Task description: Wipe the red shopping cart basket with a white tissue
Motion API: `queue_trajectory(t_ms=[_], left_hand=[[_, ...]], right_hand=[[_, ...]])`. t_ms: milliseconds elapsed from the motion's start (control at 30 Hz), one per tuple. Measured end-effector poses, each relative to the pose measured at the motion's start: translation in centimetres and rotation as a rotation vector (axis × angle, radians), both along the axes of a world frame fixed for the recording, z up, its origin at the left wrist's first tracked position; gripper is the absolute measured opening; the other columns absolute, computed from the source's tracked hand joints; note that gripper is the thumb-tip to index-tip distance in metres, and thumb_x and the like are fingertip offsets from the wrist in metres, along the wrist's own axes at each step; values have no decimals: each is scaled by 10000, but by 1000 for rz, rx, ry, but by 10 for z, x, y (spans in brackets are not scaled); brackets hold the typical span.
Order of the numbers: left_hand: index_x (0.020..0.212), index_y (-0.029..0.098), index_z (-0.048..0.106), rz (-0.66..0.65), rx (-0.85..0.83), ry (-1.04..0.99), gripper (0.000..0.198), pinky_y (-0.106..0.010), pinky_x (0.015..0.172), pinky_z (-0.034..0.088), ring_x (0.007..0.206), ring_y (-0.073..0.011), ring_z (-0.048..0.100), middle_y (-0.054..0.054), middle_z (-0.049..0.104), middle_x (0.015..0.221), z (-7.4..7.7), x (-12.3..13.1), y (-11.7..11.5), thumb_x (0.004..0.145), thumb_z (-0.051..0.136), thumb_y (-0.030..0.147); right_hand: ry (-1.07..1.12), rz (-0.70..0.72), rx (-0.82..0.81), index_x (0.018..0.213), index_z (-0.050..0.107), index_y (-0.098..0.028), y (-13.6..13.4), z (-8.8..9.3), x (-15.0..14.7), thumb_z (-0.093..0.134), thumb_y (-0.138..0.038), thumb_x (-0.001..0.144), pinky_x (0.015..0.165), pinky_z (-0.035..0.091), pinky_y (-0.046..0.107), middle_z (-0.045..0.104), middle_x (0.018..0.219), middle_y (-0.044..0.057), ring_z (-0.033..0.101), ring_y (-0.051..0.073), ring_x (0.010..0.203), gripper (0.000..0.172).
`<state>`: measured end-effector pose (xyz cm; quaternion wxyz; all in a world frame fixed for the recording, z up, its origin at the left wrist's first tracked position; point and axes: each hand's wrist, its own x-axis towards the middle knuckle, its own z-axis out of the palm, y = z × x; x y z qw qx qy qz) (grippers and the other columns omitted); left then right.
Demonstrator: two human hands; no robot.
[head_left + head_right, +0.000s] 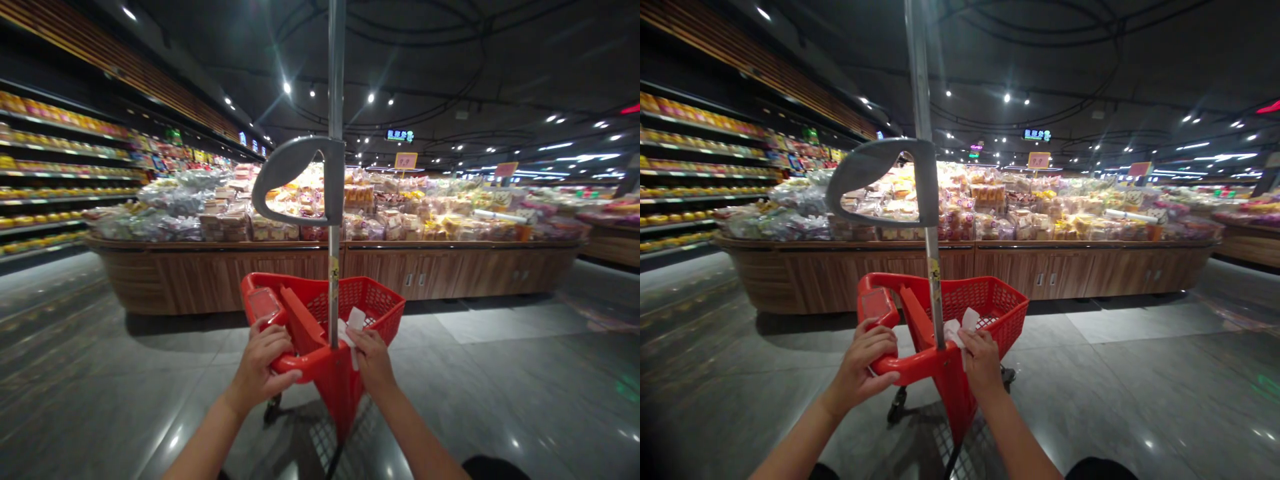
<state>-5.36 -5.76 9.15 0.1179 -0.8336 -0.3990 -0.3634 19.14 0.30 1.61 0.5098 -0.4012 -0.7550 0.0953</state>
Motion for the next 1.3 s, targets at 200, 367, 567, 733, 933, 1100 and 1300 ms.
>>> queue_trajectory(t_ms=[200,367,567,733,933,1100,1300], left_hand=[[777,222,609,57,-16,72,177,-451,1027,271,1076,-226,534,-31,662,961,3,-8,8,733,550,384],[868,225,623,139,40,104,179,-467,1020,276,1110,-241,528,-49,641,1090,-1,-18,8,741,521,301],[935,235,627,278,106,109,181,-465,997,269,958,-212,594,-29,682,981,2,19,-10,820,491,268],[729,210,627,489,68,151,249,-469,882,342,770,-233,598,-46,671,724,2,49,-8,818,495,402],[643,211,595,569,126,187,282,-436,809,363,681,-219,568,-42,634,612,-5,34,3,820,475,395],[653,216,587,561,105,193,224,-436,840,352,700,-215,567,-23,632,623,-5,23,2,805,493,350],[641,216,572,537,105,212,221,-439,859,339,676,-203,568,-3,609,609,-9,9,2,787,523,375]], right_hand=[[-65,31,79,1207,587,-282,-6,-1,-2,444,-4,747,912,439,395,629,1189,9,525,208,1022,556],[-126,-79,65,1135,645,-269,-4,0,-2,471,-19,756,881,449,401,677,1095,30,560,226,974,486],[-124,43,86,1206,593,-266,-15,-2,-13,494,-35,771,881,450,390,629,1188,25,535,226,1015,503],[-62,109,-87,1026,686,-244,2,11,3,461,-71,773,795,489,354,699,976,30,603,208,883,381],[90,-156,61,1018,641,-202,33,52,-2,459,-40,719,845,459,339,643,1014,59,589,205,931,386],[-284,331,204,939,691,-235,39,57,-51,492,5,717,827,447,270,680,980,15,587,163,897,383],[-491,326,202,1121,634,-344,77,49,-67,577,-97,775,709,448,268,681,1092,-42,584,166,815,429]])
